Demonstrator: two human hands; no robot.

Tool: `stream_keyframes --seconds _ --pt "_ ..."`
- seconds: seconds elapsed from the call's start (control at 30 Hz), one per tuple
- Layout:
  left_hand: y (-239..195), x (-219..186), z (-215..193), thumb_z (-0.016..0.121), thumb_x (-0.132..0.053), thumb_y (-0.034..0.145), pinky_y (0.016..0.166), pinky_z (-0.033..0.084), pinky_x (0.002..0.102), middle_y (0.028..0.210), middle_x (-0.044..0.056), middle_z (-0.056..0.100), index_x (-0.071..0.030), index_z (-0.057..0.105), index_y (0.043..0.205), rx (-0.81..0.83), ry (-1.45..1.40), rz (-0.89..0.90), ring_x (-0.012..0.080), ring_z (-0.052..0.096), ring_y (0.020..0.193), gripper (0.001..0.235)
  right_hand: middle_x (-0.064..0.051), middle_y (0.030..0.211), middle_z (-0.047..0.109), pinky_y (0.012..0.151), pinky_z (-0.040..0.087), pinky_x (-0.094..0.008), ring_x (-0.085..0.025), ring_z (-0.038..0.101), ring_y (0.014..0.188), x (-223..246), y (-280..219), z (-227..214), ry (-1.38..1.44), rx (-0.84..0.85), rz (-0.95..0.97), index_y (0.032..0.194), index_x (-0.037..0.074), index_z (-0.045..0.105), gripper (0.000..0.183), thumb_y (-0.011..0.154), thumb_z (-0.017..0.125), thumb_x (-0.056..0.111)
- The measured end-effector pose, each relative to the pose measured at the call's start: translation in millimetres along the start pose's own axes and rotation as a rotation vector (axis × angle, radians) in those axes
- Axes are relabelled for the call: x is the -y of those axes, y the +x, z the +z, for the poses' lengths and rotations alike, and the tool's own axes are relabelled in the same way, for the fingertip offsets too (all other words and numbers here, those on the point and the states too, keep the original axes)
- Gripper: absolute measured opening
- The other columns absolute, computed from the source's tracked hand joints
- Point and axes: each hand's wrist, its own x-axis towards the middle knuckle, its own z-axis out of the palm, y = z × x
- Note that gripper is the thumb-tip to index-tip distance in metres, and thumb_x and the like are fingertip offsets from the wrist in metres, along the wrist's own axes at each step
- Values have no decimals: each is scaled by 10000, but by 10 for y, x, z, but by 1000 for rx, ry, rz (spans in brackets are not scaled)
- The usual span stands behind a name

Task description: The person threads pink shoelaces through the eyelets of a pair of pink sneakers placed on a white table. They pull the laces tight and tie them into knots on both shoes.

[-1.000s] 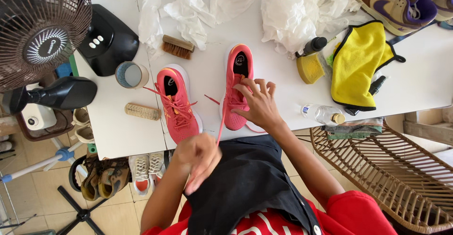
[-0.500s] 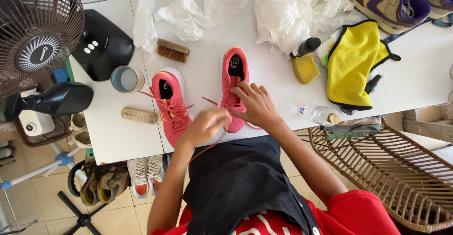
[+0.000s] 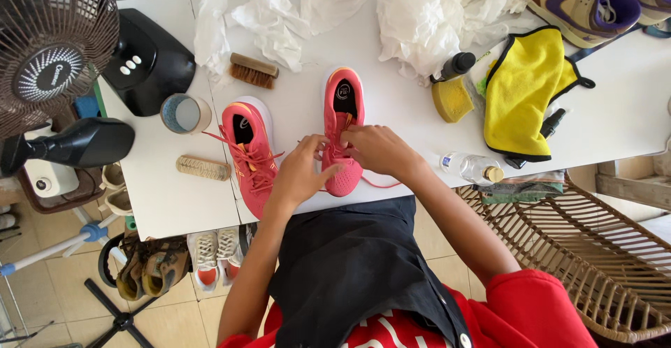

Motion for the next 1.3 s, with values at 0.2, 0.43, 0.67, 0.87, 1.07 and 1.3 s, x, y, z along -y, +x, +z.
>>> stream_keyframes --seconds 0.2,0.43,0.67,0.87,1.07,1.3 --pt "283 672 390 803 -213 1043 743 638 347 830 8 805 -158 804 1050 -179 0 -44 229 809 821 56 10 956 855 910 637 -561 -378 832 964 -45 159 170 6 -42 41 1112 281 781 121 1024 725 342" --pt "403 826 320 503 -340 1191 744 573 488 700 122 736 -107 734 895 -10 -161 -77 352 726 747 442 -88 863 813 886 652 -561 -408 830 890 -44 207 463 -165 -130 11 1236 278 685 197 1063 682 374" --pt "264 381 38 637 -279 1146 779 602 491 872 219 790 -41 787 992 17 42 21 406 773 830 321 -147 844 781 849 654 -574 -444 827 864 81 87 369 -186 -156 -5 1526 231 611 477 1067 506 152" --pt "273 743 135 521 -270 1142 841 530 381 889 121 769 -122 638 858 120 -409 2 265 747 932 341 -147 1027 836 926 611 -661 -501 788 1001 -85 30 145 94 -26 -15 1479 194 589 386 1110 578 307" --pt "343 796 186 512 -191 1136 805 538 454 881 203 785 -44 747 862 118 -216 -84 362 737 881 390 -21 1033 859 953 631 -585 -395 812 1008 -116 42 144 -37 -2 -38 1271 260 655 238 1067 673 379" --pt "124 600 136 758 -263 1067 814 643 529 1010 89 693 -171 674 1257 -109 170 208 389 787 988 227 1 887 774 750 654 -504 -320 802 775 -207 123 549 -250 -298 -175 1070 245 613 136 1082 665 370"
